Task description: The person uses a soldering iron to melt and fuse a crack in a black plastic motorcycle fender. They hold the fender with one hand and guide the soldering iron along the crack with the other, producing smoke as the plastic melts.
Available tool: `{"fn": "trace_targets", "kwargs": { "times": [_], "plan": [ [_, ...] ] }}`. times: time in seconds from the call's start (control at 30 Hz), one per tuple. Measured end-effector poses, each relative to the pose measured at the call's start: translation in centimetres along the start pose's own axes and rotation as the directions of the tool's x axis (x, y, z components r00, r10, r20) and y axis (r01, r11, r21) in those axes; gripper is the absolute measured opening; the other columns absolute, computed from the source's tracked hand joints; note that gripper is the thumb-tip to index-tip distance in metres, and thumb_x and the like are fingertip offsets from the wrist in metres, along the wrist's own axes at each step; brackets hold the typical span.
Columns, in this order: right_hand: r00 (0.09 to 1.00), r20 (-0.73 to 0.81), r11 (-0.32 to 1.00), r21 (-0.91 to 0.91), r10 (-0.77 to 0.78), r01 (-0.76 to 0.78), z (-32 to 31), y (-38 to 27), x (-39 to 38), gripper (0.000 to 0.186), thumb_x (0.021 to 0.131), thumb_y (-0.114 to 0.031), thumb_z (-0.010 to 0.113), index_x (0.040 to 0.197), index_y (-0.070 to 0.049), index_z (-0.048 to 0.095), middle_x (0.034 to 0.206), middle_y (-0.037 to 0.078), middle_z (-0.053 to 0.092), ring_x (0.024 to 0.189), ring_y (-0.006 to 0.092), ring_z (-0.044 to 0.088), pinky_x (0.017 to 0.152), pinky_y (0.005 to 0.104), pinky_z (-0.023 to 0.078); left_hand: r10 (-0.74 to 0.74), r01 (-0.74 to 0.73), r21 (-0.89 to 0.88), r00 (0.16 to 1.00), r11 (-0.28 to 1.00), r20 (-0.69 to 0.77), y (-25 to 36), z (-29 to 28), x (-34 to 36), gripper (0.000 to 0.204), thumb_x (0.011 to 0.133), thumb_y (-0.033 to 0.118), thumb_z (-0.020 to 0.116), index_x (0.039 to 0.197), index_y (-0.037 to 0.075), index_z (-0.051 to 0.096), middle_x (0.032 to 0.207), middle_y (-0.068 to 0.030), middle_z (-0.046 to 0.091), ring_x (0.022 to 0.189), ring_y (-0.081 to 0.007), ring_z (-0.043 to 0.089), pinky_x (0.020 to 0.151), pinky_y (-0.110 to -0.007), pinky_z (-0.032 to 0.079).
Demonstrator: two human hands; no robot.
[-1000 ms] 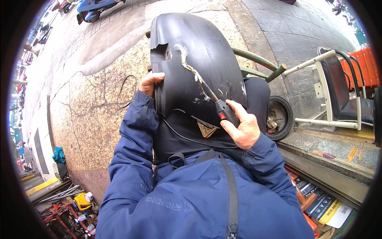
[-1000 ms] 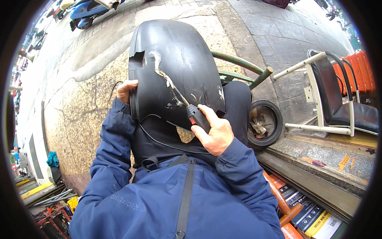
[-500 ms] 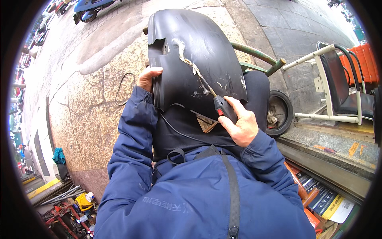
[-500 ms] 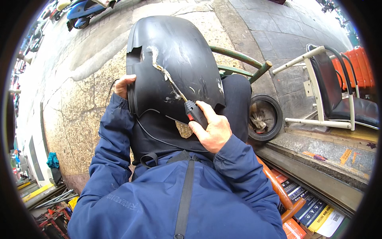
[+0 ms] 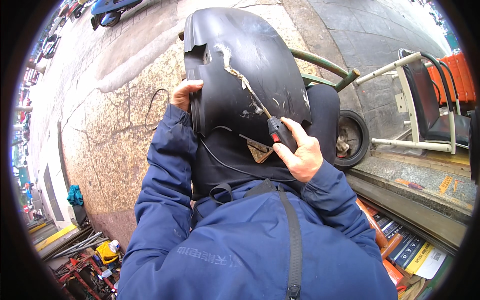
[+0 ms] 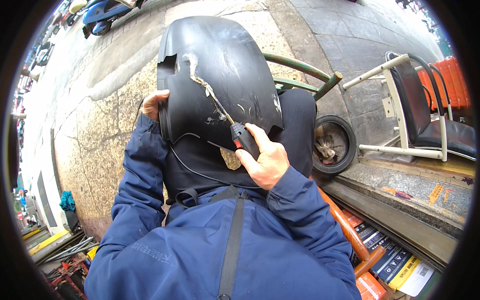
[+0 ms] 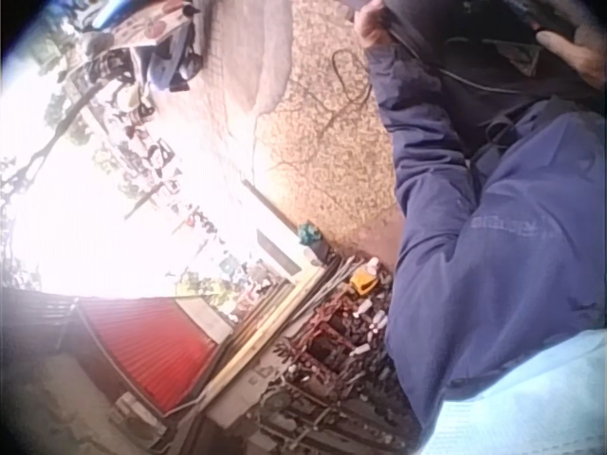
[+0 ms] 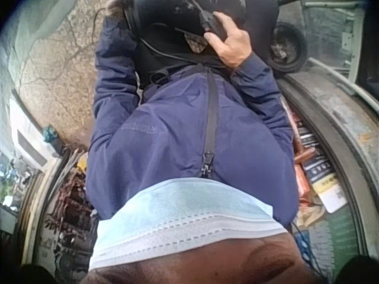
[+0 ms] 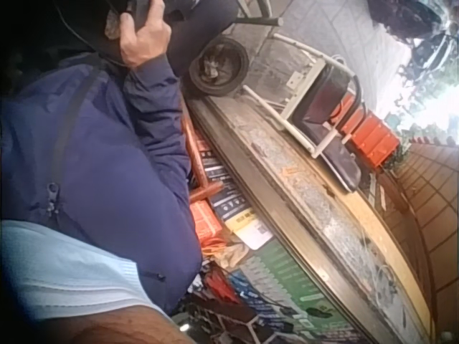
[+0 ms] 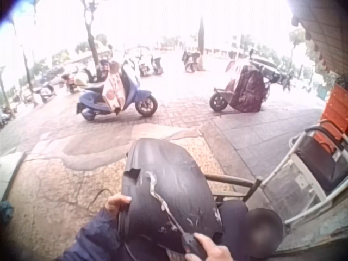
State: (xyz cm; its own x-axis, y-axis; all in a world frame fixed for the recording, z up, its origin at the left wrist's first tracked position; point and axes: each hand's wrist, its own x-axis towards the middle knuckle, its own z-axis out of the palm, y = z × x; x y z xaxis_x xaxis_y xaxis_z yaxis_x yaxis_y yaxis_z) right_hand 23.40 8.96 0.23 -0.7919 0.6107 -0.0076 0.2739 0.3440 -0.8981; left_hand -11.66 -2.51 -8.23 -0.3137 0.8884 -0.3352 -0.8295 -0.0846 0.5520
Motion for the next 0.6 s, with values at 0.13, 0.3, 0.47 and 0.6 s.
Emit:
{"fn": "trace_targets", "kwargs": {
  "times": [0.13,0.3,0.47,0.6],
  "plan": [
    [1.0,0.005,1.0,-0.011,0.014,-0.014,0.1,0.1,-0.1,0.058,0.089,-0.014,0.077,0.14,0.0,0.053,0.098,0.026,0.074,0.087,0.0384,0.076,0.078,0.0391,0.059,-0.04,0.042,-0.041,0.998,0.998,0.04,-0.1,1.0,-0.4,0.028,0.084,0.006,0.064,0.108,-0.008,0.069,0.103,-0.0207,0.075,0.091,-0.0319,0.075,0.088,-0.046,0.064],
    [1.0,-0.005,1.0,-0.004,0.001,-0.001,0.2,0.2,-0.2,0.058,0.088,-0.013,0.077,0.14,0.0,0.053,0.098,0.026,0.074,0.087,0.0386,0.076,0.078,0.0393,0.059,-0.036,0.036,-0.026,0.999,0.999,0.02,-0.1,1.4,-0.5,0.03,0.085,0.007,0.064,0.11,-0.007,0.069,0.102,-0.02,0.075,0.09,-0.0314,0.075,0.088,-0.047,0.063],
    [0.999,-0.009,0.999,-0.019,-0.032,0.032,0.4,0.3,-0.1,0.058,0.088,-0.013,0.077,0.14,-0.001,0.053,0.098,0.026,0.074,0.088,0.0388,0.076,0.078,0.0392,0.059,-0.045,0.045,-0.011,0.999,0.999,-0.008,0.1,1.5,-0.5,0.028,0.085,0.008,0.065,0.109,-0.006,0.069,0.101,-0.0193,0.075,0.089,-0.0303,0.075,0.087,-0.046,0.064],
    [1.0,0.004,1.0,-0.004,0.016,-0.016,0.4,0.2,-0.2,0.058,0.088,-0.013,0.077,0.14,0.0,0.053,0.099,0.026,0.074,0.088,0.0386,0.076,0.079,0.039,0.059,-0.035,0.035,-0.007,0.999,0.999,-0.004,0.1,1.5,-0.7,0.028,0.085,0.009,0.066,0.109,-0.006,0.069,0.101,-0.0191,0.075,0.089,-0.0297,0.075,0.086,-0.045,0.064]
  ]
}}
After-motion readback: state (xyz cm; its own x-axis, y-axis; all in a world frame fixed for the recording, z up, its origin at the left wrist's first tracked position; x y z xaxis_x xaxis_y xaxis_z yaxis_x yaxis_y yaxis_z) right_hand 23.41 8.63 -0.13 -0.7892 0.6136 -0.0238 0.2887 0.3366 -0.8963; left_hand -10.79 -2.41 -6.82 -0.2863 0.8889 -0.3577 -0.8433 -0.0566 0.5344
